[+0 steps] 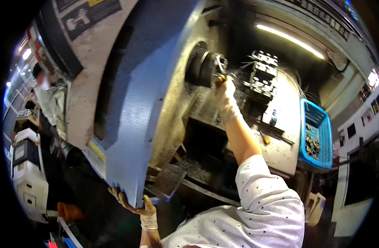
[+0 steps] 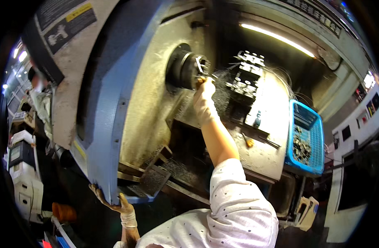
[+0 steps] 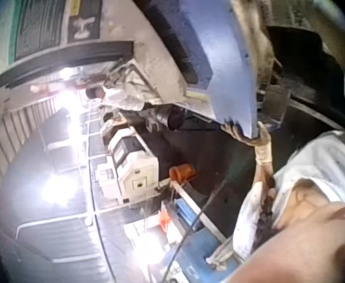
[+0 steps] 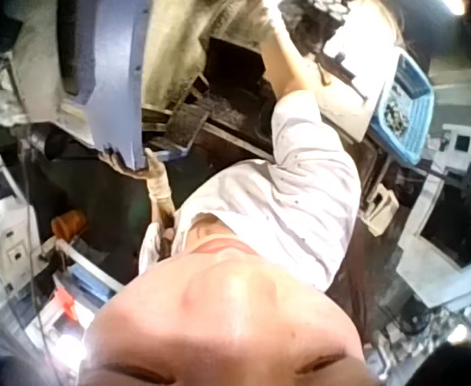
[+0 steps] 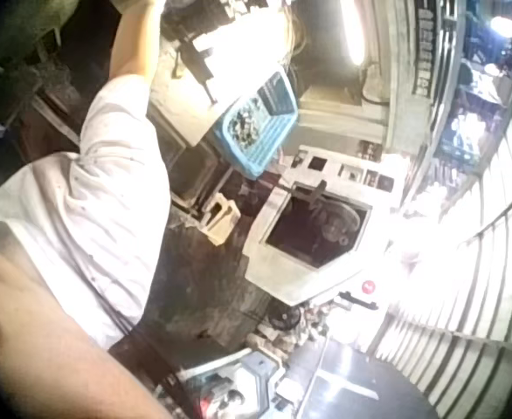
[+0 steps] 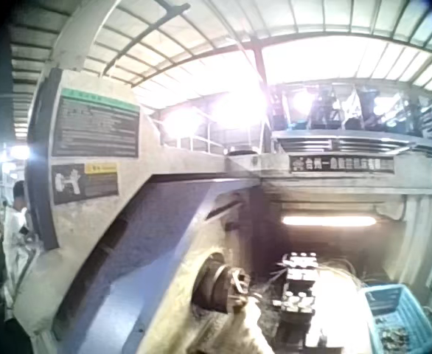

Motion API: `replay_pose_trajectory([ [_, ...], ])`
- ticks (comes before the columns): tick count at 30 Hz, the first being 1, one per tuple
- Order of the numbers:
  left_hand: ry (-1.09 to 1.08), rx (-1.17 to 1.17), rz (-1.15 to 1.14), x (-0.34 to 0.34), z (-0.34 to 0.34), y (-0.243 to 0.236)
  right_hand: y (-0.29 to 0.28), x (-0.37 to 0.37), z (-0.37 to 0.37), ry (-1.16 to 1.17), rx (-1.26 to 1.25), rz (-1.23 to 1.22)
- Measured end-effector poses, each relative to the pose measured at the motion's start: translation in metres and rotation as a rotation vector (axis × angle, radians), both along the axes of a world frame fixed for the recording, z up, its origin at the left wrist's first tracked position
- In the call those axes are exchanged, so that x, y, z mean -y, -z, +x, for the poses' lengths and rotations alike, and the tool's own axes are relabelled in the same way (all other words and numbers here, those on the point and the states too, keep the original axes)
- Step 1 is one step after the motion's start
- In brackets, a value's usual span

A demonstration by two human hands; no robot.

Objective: The person operates a CNC lathe, opening and closing the machine door, loading small metal parts into the chuck, and using a wrench to tighten the chuck. The person also removes finished parts and places them into a blue basket.

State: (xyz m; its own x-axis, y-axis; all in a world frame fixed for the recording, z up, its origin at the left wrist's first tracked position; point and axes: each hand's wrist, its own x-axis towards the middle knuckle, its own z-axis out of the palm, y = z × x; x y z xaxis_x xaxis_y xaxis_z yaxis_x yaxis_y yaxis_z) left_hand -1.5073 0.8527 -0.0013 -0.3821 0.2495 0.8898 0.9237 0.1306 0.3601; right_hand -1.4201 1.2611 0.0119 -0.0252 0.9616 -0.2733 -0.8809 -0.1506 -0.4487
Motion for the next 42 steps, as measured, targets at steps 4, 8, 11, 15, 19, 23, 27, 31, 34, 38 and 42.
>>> replay_pose_trajectory([
  [4, -0.003, -0.017, 0.070, 0.004, -0.006, 0.010, 0.011, 0.072, 0.092, 0.299, 0.510, 0.723],
  [8, 0.029, -0.007, 0.078, -0.003, 0.002, 0.001, 0.018, 0.098, 0.294, 1.028, 1.776, 0.501],
  [11, -0.003, -0.002, 0.012, -0.007, 0.007, -0.007, 0.010, 0.144, 0.368, 0.505, 2.307, 0.256],
  [15, -0.258, -0.005, -0.140, -0.001, 0.016, -0.016, 0.025, 0.207, 0.384, 0.829, 1.708, 0.285],
  [19, -0.279, 0.112, 0.068, -0.007, 0.007, 0.001, 0.132, 0.248, 0.355, 0.118, 1.389, -0.154],
  [23, -0.289, 0.177, 0.071, -0.002, -0.002, 0.011, 0.215, 0.247, 0.297, -0.794, 2.006, 0.346],
  [27, -0.259, 0.179, 0.085, -0.001, -0.001, 0.013, 0.236, 0.222, 0.265, -1.010, 2.136, 0.467],
  [31, -0.226, 0.177, 0.080, -0.008, 0.009, 0.004, 0.276, 0.204, 0.245, -1.159, 2.169, 0.289],
  [34, -0.287, 0.144, 0.046, -0.007, 0.007, 0.007, 0.278, 0.194, 0.243, -1.410, 2.251, 0.199],
  [38, -0.273, 0.216, 0.085, -0.005, 0.006, 0.011, 0.250, 0.210, 0.247, -1.241, 2.311, 0.249],
  [42, -0.279, 0.211, 0.081, -0.006, 0.008, 0.009, 0.272, 0.217, 0.257, -1.001, 2.276, 0.335],
])
